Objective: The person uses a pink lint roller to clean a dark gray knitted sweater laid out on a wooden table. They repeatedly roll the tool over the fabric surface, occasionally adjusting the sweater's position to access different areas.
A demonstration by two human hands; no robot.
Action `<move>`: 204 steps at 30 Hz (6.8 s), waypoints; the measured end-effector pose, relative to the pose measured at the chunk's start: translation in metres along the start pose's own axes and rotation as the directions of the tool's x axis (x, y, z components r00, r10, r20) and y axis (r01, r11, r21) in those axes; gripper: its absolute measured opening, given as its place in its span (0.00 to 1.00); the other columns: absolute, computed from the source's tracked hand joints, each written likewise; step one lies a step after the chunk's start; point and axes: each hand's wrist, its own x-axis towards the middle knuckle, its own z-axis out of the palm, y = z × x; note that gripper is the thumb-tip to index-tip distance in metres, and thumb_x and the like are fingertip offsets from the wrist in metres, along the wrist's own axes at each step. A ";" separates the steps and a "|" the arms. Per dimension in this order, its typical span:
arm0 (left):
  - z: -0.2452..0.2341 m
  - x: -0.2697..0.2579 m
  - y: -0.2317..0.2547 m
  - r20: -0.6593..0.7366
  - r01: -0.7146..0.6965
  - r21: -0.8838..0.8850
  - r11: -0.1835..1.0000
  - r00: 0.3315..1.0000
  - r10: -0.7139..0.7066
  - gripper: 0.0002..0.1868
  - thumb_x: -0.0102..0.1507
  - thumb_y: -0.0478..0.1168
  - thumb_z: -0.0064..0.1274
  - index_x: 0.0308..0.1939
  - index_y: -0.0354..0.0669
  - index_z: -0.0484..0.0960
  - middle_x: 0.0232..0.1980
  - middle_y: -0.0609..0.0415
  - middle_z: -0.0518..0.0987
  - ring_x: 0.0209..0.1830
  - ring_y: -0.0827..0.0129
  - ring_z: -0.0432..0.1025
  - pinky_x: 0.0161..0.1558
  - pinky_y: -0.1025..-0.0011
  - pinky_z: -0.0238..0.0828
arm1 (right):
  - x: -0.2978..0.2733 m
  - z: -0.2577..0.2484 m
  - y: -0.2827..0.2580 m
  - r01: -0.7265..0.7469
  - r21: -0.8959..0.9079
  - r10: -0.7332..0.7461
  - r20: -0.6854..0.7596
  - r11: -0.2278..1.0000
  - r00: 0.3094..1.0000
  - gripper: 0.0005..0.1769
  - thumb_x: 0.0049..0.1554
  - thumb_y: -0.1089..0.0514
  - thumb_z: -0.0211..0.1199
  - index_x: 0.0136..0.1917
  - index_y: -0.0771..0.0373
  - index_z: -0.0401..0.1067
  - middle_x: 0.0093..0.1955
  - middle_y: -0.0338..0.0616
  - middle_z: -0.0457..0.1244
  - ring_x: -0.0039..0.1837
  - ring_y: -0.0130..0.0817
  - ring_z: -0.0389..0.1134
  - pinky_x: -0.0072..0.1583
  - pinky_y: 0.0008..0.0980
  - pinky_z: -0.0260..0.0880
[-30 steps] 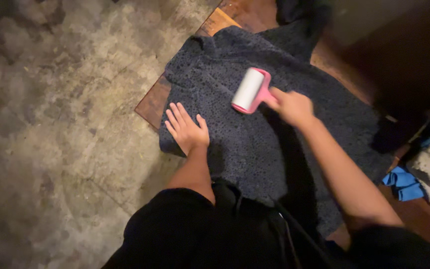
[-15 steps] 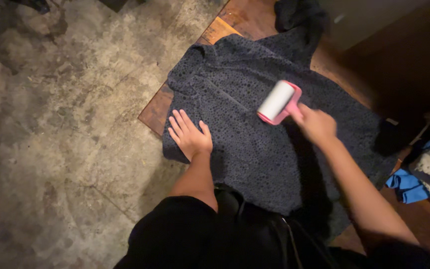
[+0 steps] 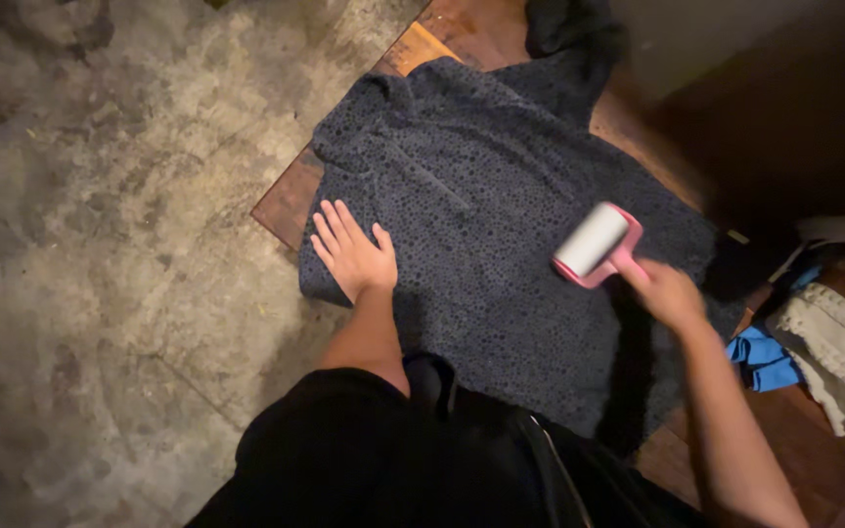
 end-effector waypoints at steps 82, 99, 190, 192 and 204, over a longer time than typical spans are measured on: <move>0.097 0.004 -0.210 0.504 0.300 -0.590 0.750 0.862 0.051 0.20 0.63 0.46 0.62 0.47 0.34 0.77 0.43 0.40 0.80 0.42 0.59 0.74 0.47 0.62 0.71 | -0.020 0.065 -0.039 0.048 0.098 -0.088 0.464 0.994 0.882 0.42 0.53 0.23 0.51 0.37 0.64 0.80 0.27 0.40 0.61 0.30 0.33 0.60 0.35 0.36 0.61; 0.043 0.022 -0.225 0.521 0.094 -0.531 0.842 0.820 0.237 0.14 0.62 0.48 0.62 0.37 0.42 0.78 0.35 0.49 0.79 0.35 0.59 0.74 0.39 0.58 0.63 | -0.034 0.093 -0.135 0.084 0.131 -0.130 0.400 0.988 0.907 0.50 0.53 0.18 0.46 0.36 0.69 0.80 0.29 0.46 0.66 0.33 0.38 0.67 0.40 0.39 0.66; 0.034 0.009 -0.200 0.476 0.263 -0.274 0.925 0.873 -0.108 0.13 0.64 0.50 0.55 0.48 0.49 0.80 0.49 0.47 0.83 0.52 0.47 0.76 0.53 0.53 0.71 | -0.098 0.058 0.009 -0.144 0.216 0.034 0.445 0.966 0.895 0.38 0.49 0.25 0.63 0.41 0.66 0.79 0.27 0.43 0.62 0.29 0.33 0.63 0.33 0.34 0.61; 0.027 0.009 -0.192 0.445 0.263 -0.279 0.923 0.888 -0.119 0.14 0.65 0.49 0.54 0.51 0.48 0.79 0.50 0.46 0.83 0.53 0.46 0.76 0.53 0.52 0.71 | -0.100 0.056 0.049 -0.129 0.179 0.039 0.435 0.975 0.899 0.38 0.51 0.26 0.62 0.40 0.66 0.81 0.27 0.45 0.62 0.30 0.34 0.63 0.35 0.34 0.62; -0.019 -0.044 -0.138 -0.101 -0.094 -0.290 0.952 0.993 0.067 0.13 0.67 0.35 0.46 0.53 0.50 0.81 0.48 0.51 0.83 0.52 0.54 0.75 0.58 0.55 0.64 | -0.097 0.104 -0.206 0.406 -0.044 -0.366 0.356 0.913 0.860 0.39 0.53 0.20 0.52 0.52 0.51 0.82 0.49 0.51 0.72 0.54 0.53 0.73 0.56 0.50 0.70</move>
